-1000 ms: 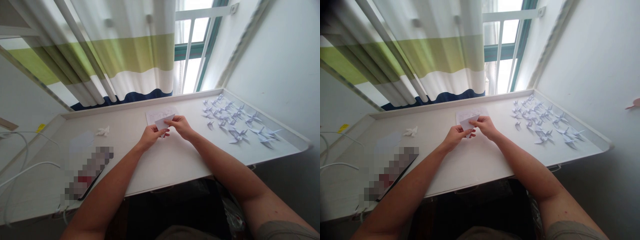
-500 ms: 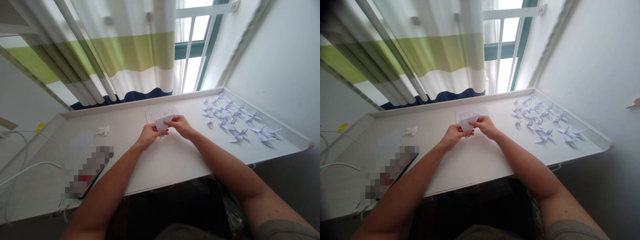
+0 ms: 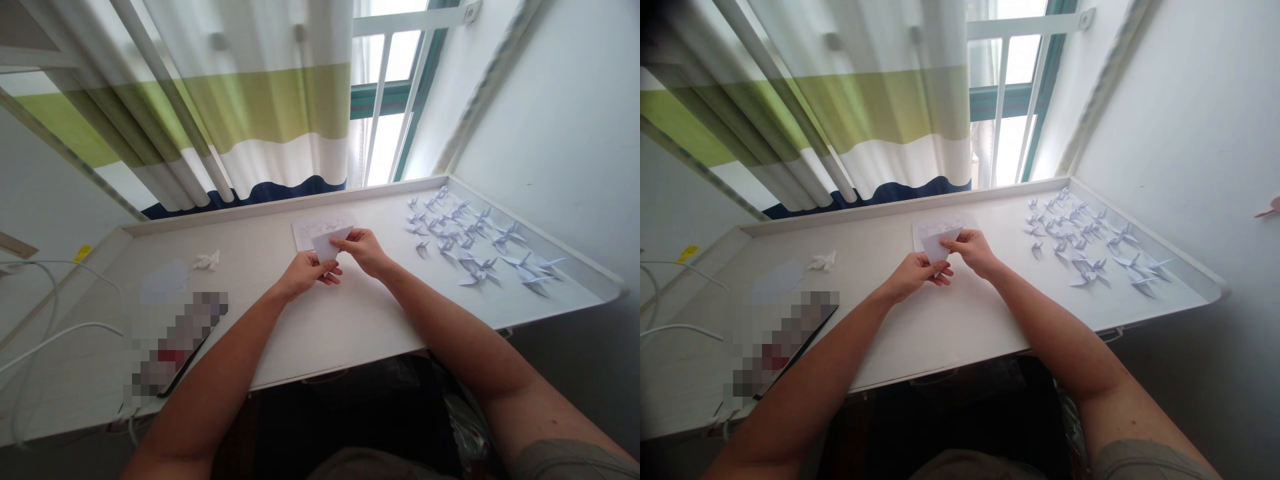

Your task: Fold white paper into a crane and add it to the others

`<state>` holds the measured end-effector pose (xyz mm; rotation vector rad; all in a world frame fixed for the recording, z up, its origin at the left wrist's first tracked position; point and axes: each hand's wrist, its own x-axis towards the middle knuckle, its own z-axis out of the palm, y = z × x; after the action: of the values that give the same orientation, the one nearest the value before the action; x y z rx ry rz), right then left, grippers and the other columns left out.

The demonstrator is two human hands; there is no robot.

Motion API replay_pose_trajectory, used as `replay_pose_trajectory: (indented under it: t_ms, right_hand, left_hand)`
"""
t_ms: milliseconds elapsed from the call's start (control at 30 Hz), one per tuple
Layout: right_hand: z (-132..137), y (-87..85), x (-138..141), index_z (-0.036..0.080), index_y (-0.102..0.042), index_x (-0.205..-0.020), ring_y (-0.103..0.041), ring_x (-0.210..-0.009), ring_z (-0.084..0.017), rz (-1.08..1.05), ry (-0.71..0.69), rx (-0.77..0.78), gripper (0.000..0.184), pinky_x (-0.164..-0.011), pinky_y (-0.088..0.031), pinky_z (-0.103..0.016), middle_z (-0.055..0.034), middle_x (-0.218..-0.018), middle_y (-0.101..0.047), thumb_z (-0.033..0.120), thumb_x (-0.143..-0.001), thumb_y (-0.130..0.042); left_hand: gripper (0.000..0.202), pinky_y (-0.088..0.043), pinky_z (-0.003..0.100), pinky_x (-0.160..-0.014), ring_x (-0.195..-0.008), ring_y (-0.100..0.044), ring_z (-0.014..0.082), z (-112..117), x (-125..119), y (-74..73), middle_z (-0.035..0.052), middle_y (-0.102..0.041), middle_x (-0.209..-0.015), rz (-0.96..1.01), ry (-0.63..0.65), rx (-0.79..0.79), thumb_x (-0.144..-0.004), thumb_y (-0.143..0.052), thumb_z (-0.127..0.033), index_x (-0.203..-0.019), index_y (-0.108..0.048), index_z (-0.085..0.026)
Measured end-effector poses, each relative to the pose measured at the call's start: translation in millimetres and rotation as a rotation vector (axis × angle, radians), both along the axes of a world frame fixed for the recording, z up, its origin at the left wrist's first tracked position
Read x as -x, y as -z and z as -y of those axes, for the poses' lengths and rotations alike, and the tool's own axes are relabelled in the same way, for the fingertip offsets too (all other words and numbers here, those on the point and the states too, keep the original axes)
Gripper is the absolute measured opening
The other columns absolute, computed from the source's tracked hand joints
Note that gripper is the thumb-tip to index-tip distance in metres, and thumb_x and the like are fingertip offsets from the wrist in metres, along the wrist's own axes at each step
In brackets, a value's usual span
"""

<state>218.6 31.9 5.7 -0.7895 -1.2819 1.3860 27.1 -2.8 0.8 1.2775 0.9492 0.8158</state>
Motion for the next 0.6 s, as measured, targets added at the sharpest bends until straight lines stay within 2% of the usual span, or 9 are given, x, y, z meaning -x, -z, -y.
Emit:
replay_pose_trajectory:
  t_ms: [133, 367, 600]
  right_hand:
    - [1.6, -1.3, 1.4, 0.019, -0.086, -0.083, -0.070, -0.080, -0.021, -0.003, 0.028, 0.019, 0.039, -0.076, -0.057, -0.037, -0.0074, -0.089, -0.083, 0.051, -0.063, -0.098]
    - [2.0, -1.0, 2.3, 0.018, -0.086, -0.083, -0.070, -0.078, -0.021, -0.002, 0.063, 0.022, 0.037, -0.075, -0.056, -0.036, -0.0075, -0.088, -0.083, 0.048, -0.063, -0.097]
    - [-1.0, 1.1, 0.2, 0.018, -0.086, -0.084, -0.070, -0.083, -0.021, -0.046, 0.074, 0.016, 0.034, -0.079, -0.056, -0.036, -0.0070, -0.090, -0.083, 0.045, -0.067, -0.097]
  left_hand:
    - [0.052, -0.061, 0.037, -0.074, -0.076, -0.079, 0.0237, 0.8, 0.5, -1.8, 0.0173, -0.083, -0.099, -0.008, 0.035, 0.001, -0.072, -0.095, -0.057, -0.096, -0.081, -0.012]
    - [0.052, -0.063, 0.038, -0.077, -0.077, -0.080, 0.0238, 0.4, 1.3, -1.6, 0.0178, -0.083, -0.102, 0.011, 0.083, 0.015, -0.078, -0.090, -0.061, -0.095, -0.079, -0.013]
    - [0.057, -0.061, 0.034, -0.070, -0.076, -0.081, 0.0247, 1.0, 2.8, -4.4, 0.0170, -0.083, -0.089, -0.014, 0.172, 0.115, -0.072, -0.092, -0.065, -0.086, -0.077, -0.012]
